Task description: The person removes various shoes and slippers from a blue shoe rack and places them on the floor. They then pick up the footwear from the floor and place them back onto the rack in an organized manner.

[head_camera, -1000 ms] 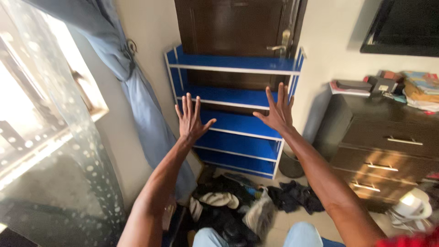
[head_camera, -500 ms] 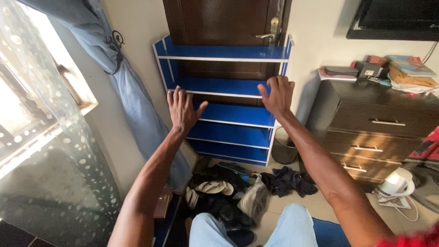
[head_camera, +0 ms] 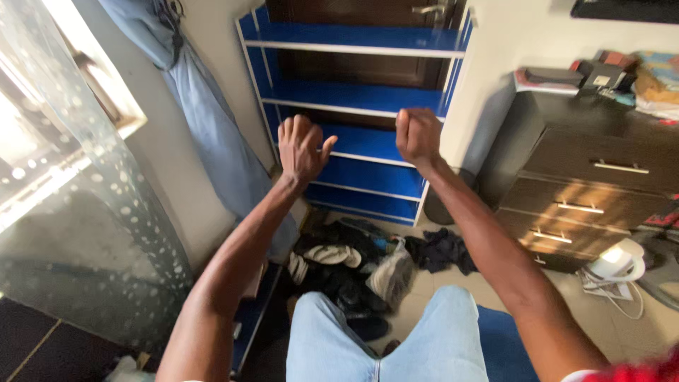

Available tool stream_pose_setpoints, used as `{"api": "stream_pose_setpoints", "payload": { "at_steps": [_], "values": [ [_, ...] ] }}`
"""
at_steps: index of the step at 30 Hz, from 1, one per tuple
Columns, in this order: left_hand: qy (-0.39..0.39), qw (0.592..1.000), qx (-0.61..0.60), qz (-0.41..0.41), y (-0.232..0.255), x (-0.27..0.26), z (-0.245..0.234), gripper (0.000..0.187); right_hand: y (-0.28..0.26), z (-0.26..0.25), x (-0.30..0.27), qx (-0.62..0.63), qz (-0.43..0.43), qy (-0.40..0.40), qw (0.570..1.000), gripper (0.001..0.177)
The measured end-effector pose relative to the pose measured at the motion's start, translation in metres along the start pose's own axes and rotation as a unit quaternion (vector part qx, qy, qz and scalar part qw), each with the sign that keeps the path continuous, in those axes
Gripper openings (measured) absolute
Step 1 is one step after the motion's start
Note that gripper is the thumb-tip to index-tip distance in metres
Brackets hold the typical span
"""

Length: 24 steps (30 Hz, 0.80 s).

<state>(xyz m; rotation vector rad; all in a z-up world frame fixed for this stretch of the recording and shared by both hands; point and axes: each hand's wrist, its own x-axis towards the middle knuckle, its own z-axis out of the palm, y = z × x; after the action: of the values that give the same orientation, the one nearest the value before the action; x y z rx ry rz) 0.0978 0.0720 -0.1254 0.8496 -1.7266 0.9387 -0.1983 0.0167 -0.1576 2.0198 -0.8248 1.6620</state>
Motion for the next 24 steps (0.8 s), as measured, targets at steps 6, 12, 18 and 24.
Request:
{"api": "stream_pose_setpoints", "payload": {
  "at_steps": [6, 12, 18, 24],
  "values": [
    [-0.139, 0.914, 0.012, -0.382, 0.002, -0.118, 0.007, 0.055, 0.073, 0.030, -0.161, -0.097, 0.056, -0.003, 0.994, 0.041],
    [-0.093, 0.887, 0.179, -0.414, -0.063, -0.192, -0.017, 0.067, 0.083, 0.002, -0.248, -0.244, 0.227, -0.125, 0.934, 0.053],
    [-0.130, 0.918, 0.113, -0.358, -0.023, -0.215, -0.042, 0.069, 0.012, -0.022, -0.288, 0.014, 0.342, -0.118, 0.932, 0.025],
    [-0.239, 0.930, -0.083, -0.266, 0.035, -0.173, -0.059, 0.105, -0.056, -0.054, -0.210, 0.000, 0.229, -0.110, 0.967, 0.068]
  ]
}}
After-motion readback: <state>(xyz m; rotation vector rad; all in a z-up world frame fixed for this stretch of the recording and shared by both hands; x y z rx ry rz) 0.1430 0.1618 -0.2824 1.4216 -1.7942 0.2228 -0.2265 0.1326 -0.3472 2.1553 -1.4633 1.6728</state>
